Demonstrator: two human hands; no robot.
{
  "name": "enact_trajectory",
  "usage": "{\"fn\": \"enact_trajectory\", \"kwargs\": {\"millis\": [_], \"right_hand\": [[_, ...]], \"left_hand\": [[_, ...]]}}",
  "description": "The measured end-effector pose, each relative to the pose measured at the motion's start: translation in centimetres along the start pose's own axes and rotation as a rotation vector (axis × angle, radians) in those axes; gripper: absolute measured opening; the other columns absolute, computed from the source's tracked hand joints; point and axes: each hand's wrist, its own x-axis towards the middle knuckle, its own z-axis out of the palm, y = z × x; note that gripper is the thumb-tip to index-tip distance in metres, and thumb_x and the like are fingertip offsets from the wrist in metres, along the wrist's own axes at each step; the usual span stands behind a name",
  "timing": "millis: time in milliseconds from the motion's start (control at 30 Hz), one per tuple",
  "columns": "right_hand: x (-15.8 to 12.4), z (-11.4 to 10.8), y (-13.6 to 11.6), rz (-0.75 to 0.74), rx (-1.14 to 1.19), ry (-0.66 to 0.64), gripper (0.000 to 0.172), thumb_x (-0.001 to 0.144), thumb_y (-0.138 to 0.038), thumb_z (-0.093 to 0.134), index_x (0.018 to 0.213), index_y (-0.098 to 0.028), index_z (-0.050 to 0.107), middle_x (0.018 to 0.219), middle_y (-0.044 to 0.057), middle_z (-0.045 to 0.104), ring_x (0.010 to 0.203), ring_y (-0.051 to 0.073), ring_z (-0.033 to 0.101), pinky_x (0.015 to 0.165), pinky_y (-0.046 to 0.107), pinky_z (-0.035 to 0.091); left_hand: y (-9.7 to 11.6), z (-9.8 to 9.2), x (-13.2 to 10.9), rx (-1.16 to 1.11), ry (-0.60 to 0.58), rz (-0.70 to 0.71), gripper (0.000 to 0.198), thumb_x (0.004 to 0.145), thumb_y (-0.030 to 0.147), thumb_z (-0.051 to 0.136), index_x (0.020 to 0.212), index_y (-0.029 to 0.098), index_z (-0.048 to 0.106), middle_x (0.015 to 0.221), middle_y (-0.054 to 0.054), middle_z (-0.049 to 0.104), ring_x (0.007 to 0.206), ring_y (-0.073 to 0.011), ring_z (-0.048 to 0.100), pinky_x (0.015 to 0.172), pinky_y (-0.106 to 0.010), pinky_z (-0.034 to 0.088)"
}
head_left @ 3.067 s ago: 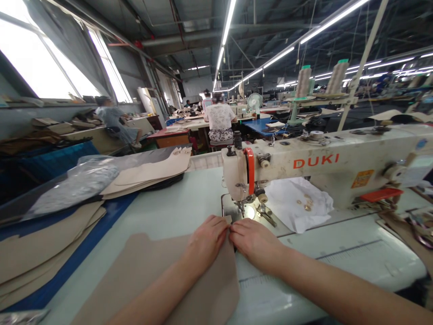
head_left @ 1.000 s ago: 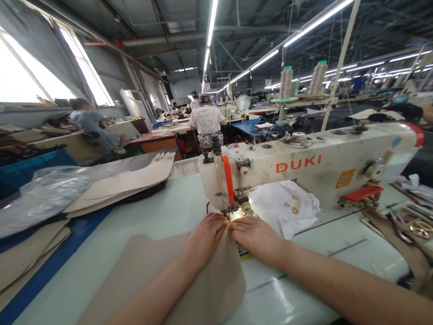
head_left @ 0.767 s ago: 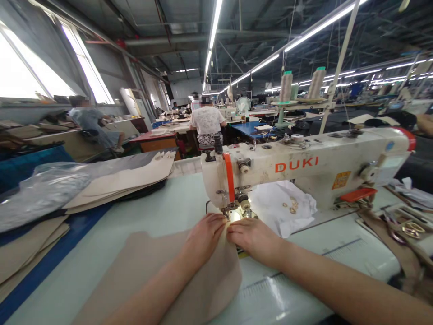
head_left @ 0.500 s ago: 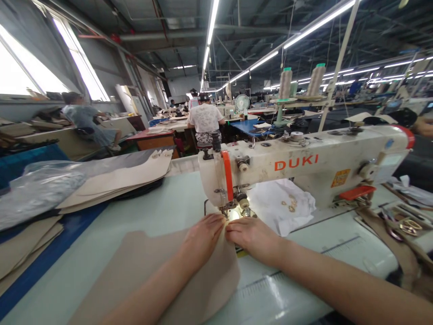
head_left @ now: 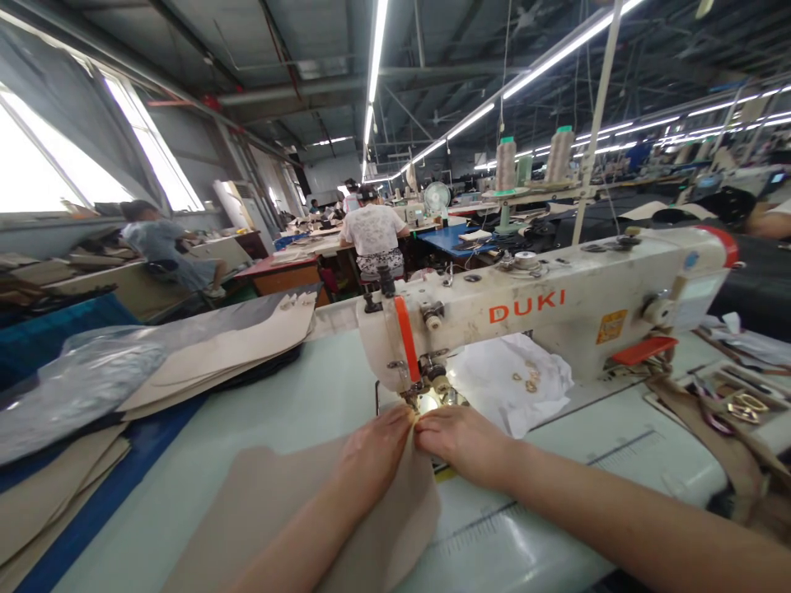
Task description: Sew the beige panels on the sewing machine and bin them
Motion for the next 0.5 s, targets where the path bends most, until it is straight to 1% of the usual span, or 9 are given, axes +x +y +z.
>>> {"fn": "enact_trajectory", "kwargs": {"millis": [200, 333, 500], "right_hand": [[0.35, -0.02, 0.14, -0.003, 0.009, 0.017, 0.015, 0.09, -0.014, 0.048, 0.089, -0.012, 0.063, 0.095, 0.008, 0.067, 0.094, 0.019, 0.06, 0.088, 0.027, 0.044], [0.47, 0.13, 0.26, 0.0, 0.014, 0.015, 0.015, 0.09, -0.014, 0.048, 0.089, -0.012, 0.063, 0.094, 0.008, 0.067, 0.094, 0.018, 0.06, 0.089, 0.026, 0.043], [0.48, -0.02, 0.27, 0.01, 0.032, 0.009, 0.014, 0.091, -0.014, 0.049, 0.09, -0.01, 0.062, 0.094, 0.009, 0.067, 0.095, 0.018, 0.06, 0.09, 0.026, 0.042]], "left_hand": [[-0.36, 0.16, 0.28, -0.035, 0.045, -0.024, 0.028, 0.087, 0.017, 0.038, 0.095, 0.019, 0.065, 0.102, -0.007, 0.069, 0.095, -0.0194, 0.064, 0.087, -0.032, 0.052], [-0.45, 0.08, 0.44, -0.052, 0.06, -0.026, 0.029, 0.086, 0.018, 0.038, 0.094, 0.02, 0.066, 0.099, -0.006, 0.07, 0.092, -0.0194, 0.065, 0.084, -0.031, 0.053], [-0.53, 0.15, 0.5, -0.044, 0.081, -0.029, 0.029, 0.088, 0.019, 0.038, 0.095, 0.019, 0.066, 0.1, -0.006, 0.07, 0.094, -0.0195, 0.065, 0.087, -0.031, 0.052]]}}
